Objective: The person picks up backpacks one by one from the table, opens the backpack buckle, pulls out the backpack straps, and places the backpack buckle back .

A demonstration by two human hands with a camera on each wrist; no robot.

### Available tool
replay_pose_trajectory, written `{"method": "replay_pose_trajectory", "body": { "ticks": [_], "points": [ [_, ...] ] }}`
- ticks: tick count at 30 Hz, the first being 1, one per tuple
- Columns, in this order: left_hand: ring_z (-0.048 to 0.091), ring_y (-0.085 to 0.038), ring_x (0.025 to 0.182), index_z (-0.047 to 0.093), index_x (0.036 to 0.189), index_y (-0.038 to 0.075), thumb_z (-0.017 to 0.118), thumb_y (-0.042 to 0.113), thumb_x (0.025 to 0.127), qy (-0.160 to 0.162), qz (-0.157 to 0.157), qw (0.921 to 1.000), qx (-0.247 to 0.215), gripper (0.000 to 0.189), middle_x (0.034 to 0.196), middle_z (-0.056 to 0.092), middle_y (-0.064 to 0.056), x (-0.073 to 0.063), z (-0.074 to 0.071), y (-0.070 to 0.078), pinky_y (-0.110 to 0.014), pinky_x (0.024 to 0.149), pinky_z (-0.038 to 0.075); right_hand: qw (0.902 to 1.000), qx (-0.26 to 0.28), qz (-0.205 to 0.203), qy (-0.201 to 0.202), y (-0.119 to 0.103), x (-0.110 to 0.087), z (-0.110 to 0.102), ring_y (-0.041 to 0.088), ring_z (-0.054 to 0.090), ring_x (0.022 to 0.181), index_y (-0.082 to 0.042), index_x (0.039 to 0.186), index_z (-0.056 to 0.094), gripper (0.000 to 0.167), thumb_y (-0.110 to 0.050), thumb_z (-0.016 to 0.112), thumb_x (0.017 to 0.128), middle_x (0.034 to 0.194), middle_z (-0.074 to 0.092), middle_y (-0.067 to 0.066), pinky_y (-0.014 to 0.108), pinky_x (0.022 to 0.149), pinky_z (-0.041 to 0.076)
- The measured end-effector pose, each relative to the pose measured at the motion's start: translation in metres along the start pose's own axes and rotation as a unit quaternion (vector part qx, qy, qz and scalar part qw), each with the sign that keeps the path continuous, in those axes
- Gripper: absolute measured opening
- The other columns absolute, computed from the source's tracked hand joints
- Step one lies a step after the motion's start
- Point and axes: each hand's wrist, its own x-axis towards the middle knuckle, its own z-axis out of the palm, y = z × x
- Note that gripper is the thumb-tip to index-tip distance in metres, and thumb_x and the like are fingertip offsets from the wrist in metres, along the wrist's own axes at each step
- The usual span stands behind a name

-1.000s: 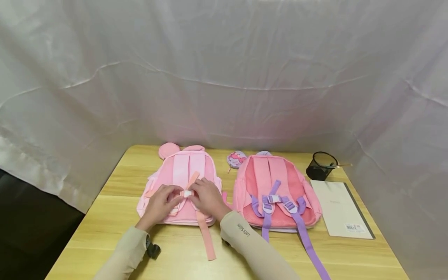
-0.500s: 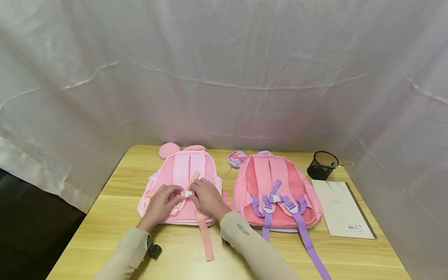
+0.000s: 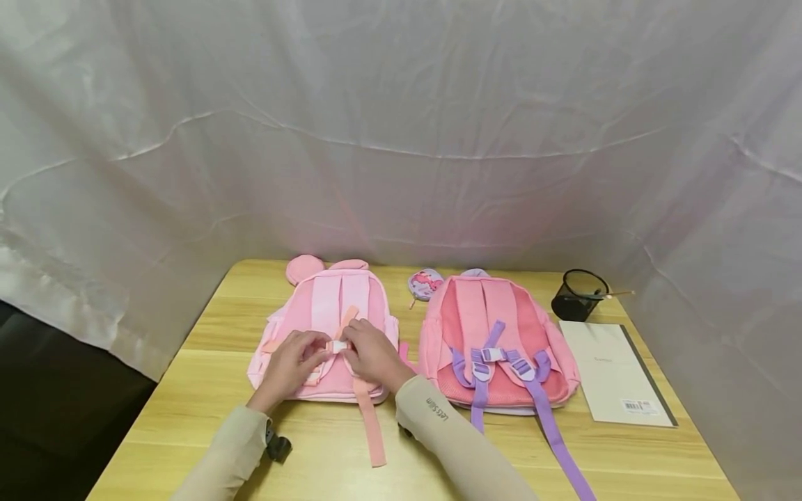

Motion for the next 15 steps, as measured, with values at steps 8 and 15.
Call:
{"method": "replay_pose_trajectory", "body": {
  "ticks": [8, 15],
  "points": [
    [0.052, -0.011, 0.085, 0.071, 0.115, 0.019, 0.078, 0.02, 0.093, -0.006, 0.0, 1.0, 0.007, 0.024, 0.091, 0.063, 0.006, 0.0003, -0.0008, 0.0019, -0.029, 0.072, 0.044, 0.9981, 0.061, 0.005, 0.005, 0.008, -0.0013, -0.0026, 0.011, 0.048, 0.082, -0.011, 0.097, 0.069, 0.006, -0.011, 0.073, 0.092, 0.085, 0.054, -0.002, 0.022, 0.071, 0.042],
    [0.05, -0.011, 0.083, 0.07, 0.116, 0.019, 0.076, 0.021, 0.095, -0.01, -0.013, 0.9999, -0.005, 0.022, 0.089, 0.059, 0.007, -0.0011, -0.0019, 0.0013, -0.028, 0.071, 0.043, 0.9962, 0.083, 0.022, 0.011, 0.0098, -0.0027, -0.004, 0.009, 0.047, 0.082, -0.012, 0.098, 0.07, 0.006, -0.012, 0.074, 0.094, 0.087, 0.054, -0.004, 0.02, 0.071, 0.042]
  ]
}}
